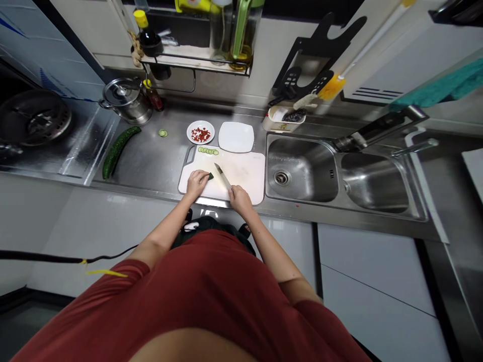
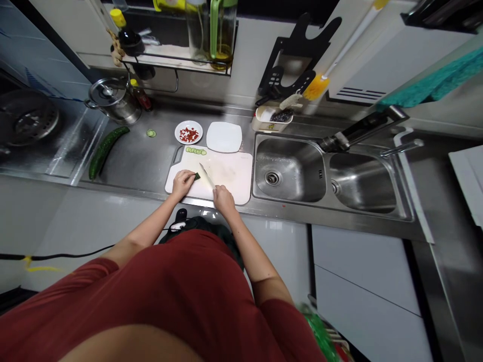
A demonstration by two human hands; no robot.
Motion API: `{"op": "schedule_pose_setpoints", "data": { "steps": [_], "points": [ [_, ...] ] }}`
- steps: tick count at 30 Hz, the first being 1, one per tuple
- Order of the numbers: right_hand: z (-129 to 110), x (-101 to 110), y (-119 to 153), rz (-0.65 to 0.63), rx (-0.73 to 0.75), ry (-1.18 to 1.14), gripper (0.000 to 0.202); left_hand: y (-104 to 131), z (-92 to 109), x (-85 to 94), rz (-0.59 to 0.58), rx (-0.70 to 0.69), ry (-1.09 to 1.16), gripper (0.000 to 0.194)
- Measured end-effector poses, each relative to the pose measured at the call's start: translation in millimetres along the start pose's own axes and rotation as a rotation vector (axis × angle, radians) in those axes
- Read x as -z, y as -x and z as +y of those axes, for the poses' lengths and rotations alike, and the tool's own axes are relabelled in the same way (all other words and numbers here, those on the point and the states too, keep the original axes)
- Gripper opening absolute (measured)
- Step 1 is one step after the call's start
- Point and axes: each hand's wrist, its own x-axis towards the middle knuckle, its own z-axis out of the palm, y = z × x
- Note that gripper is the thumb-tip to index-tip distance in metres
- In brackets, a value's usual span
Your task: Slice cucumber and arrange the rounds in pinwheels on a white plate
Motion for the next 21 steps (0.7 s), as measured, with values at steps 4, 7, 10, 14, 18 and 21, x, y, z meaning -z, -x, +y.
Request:
{"op": "schedule_pose_setpoints", "data": {
  "steps": [4, 7, 10, 14, 18, 21],
  "points": [
    [-7.8, 4.1, -4.3, -0.037, 0.019, 0.006, 0.027, 1.4, 2.7, -0.7, -0.024, 0.017, -0.021, 0.024],
    [-13.0, 5.7, -7.9, -0.061, 0.01, 0.015, 0.027, 1.3, 1.4, -2.7, -0.034, 0.017, -0.032, 0.025],
    [-17.9, 6.6, -11.3, -0.106, -0.011, 0.033, 0.028, 0.7, -4.5, -6.9, -0.029, -0.032, -0.015, 0.026],
    [-23.2, 7.3, -15.1, -0.141, -0.022, 0.053, 0.029, -0.4, -15.2, -14.7, 0.035, -0.128, -0.019, 0.025],
    [-26.3, 7.0, -18.7, -0.153, 0.0, 0.051, 0.027, -1.2, -22.8, -20.8, 0.11, -0.22, -0.025, 0.024],
    [-28.6, 6.7, -20.6, -0.172, -0.001, 0.058, 0.027, -1.4, -25.3, -22.5, 0.123, -0.243, -0.034, 0.024]
  ]
}}
